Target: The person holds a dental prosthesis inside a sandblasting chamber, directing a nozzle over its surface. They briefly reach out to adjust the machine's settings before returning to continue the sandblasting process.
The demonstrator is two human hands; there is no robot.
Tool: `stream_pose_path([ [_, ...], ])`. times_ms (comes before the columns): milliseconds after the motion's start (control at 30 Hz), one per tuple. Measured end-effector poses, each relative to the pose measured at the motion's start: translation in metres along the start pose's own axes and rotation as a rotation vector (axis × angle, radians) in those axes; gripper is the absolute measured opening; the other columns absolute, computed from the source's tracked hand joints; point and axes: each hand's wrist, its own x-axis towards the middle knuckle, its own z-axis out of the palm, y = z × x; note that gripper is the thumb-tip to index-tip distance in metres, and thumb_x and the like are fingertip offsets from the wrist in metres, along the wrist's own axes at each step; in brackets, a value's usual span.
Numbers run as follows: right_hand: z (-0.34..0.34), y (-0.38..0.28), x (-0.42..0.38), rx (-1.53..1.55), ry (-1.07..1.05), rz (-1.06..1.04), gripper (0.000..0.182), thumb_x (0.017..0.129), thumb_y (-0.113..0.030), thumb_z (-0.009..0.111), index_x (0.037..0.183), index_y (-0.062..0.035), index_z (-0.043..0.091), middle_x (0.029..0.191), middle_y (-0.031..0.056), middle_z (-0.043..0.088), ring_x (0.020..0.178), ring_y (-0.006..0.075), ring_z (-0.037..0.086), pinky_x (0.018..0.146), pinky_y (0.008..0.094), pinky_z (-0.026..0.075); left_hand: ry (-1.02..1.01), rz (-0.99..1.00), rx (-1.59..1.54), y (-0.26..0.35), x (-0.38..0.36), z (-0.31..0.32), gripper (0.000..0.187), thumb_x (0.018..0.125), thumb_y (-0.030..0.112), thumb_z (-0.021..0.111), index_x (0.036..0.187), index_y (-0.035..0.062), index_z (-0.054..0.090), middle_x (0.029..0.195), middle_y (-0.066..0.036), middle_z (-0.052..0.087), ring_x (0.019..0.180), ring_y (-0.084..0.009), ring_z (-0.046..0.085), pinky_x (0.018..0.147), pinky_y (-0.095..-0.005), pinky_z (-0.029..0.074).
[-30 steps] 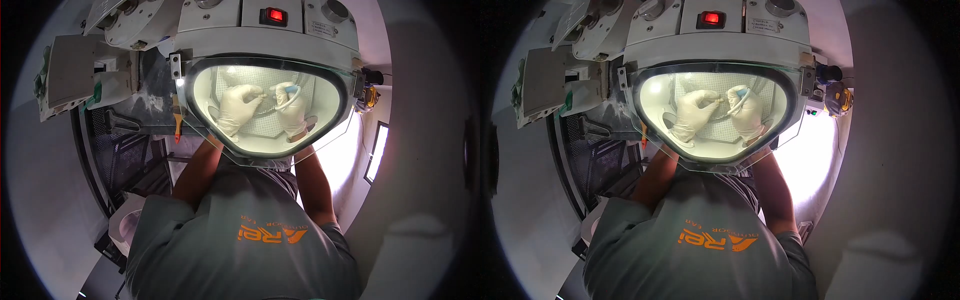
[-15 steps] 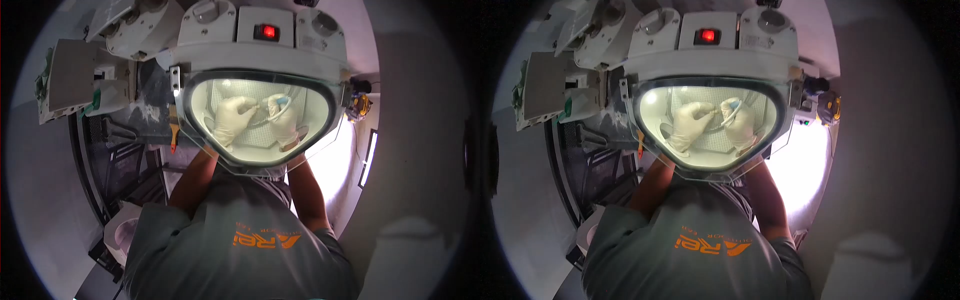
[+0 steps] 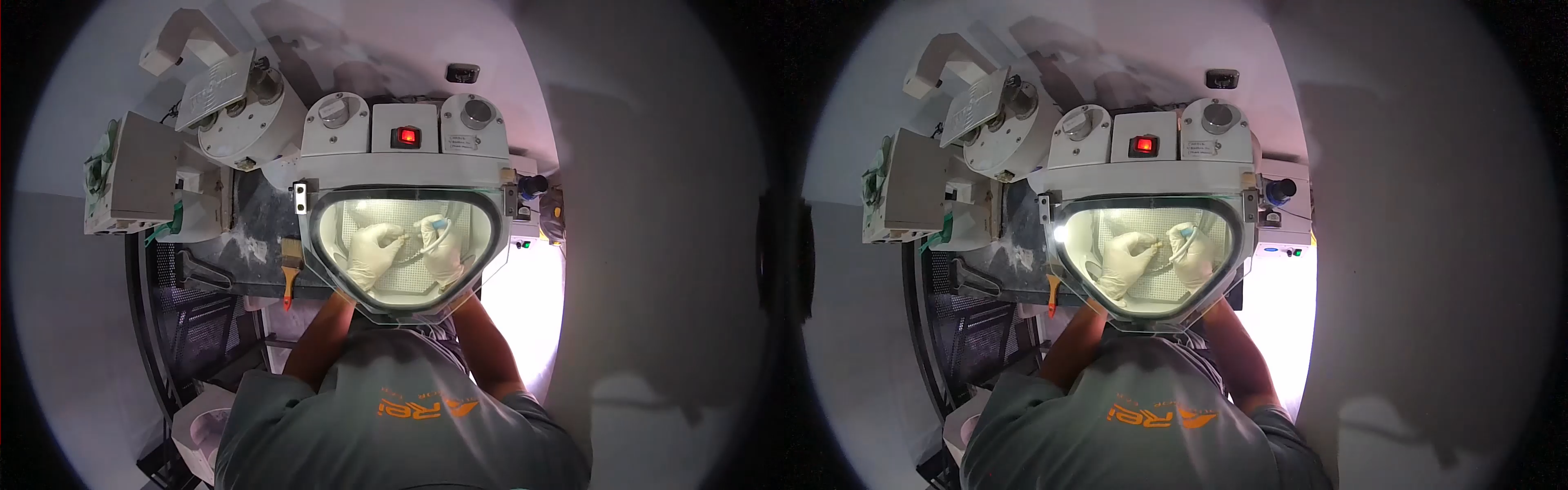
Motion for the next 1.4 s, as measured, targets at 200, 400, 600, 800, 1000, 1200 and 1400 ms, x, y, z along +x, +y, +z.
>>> stream_pose_path([
  [200,0.002,0.001,-0.001,0.047,0.020,-0.062,0.013,0.103,-0.014,0.073,0.096,-0.0035,0.073,0.077,0.0070,0.071,0.068,0.0148,0.067,0.062,0.0329,0.052,0.021,0.117,0.059,-0.002,0.001,-0.001,0.020,0.090,0.011,0.085,0.106,-0.0002,0.082,0.098,-0.016,0.082,0.087,-0.0236,0.080,0.081,-0.0350,0.061],
  [400,0.001,-0.008,-0.002,0.075,0.005,-0.008,0.017,0.106,-0.016,0.070,0.096,-0.0030,0.072,0.075,0.0063,0.069,0.064,0.0138,0.065,0.057,0.0320,0.048,-0.017,0.050,0.016,-0.005,0.000,-0.002,0.019,0.089,0.011,0.084,0.105,0.0009,0.083,0.099,-0.016,0.082,0.093,-0.0265,0.079,0.086,-0.0369,0.061],
  [600,0.000,0.001,-0.003,0.135,-0.029,0.064,0.016,0.108,-0.015,0.068,0.097,-0.0028,0.072,0.077,0.0031,0.069,0.068,0.0111,0.062,0.061,0.0303,0.049,-0.023,0.077,0.054,-0.010,0.000,-0.001,0.019,0.087,0.010,0.083,0.104,0.0031,0.085,0.101,-0.016,0.082,0.097,-0.0285,0.078,0.090,-0.0380,0.060],
  [800,0.003,0.011,-0.003,0.116,-0.009,0.006,0.017,0.107,-0.015,0.069,0.096,-0.0025,0.072,0.079,0.0046,0.071,0.069,0.0135,0.064,0.062,0.0313,0.050,-0.019,0.077,0.042,-0.014,0.001,-0.002,0.020,0.089,0.015,0.084,0.105,0.0028,0.085,0.101,-0.015,0.082,0.095,-0.0276,0.079,0.090,-0.0376,0.060],
  [1000,0.002,0.004,-0.003,0.135,-0.013,0.038,0.016,0.107,-0.013,0.068,0.096,-0.0018,0.072,0.080,0.0048,0.070,0.068,0.0127,0.063,0.060,0.0316,0.049,-0.015,-0.072,-0.061,0.006,0.000,-0.003,0.025,0.092,0.017,0.086,0.111,0.0011,0.084,0.105,-0.014,0.084,0.093,-0.0206,0.079,0.086,-0.0344,0.061],
  [1200,0.002,0.001,-0.003,0.126,-0.010,0.036,0.018,0.107,-0.016,0.069,0.096,-0.0023,0.072,0.077,0.0044,0.068,0.067,0.0116,0.062,0.059,0.0310,0.050,-0.033,-0.071,-0.086,0.000,-0.002,-0.002,0.024,0.094,0.017,0.083,0.111,-0.0003,0.083,0.105,-0.017,0.083,0.095,-0.0247,0.079,0.087,-0.0358,0.060],
  [1400,0.002,-0.001,-0.003,0.070,-0.030,0.070,0.019,0.108,-0.019,0.067,0.096,-0.0042,0.072,0.077,0.0034,0.068,0.068,0.0120,0.064,0.060,0.0314,0.050,0.003,0.037,-0.070,-0.009,0.001,0.000,0.026,0.091,0.012,0.082,0.114,0.0000,0.083,0.111,-0.017,0.083,0.102,-0.0268,0.078,0.092,-0.0371,0.060],
])
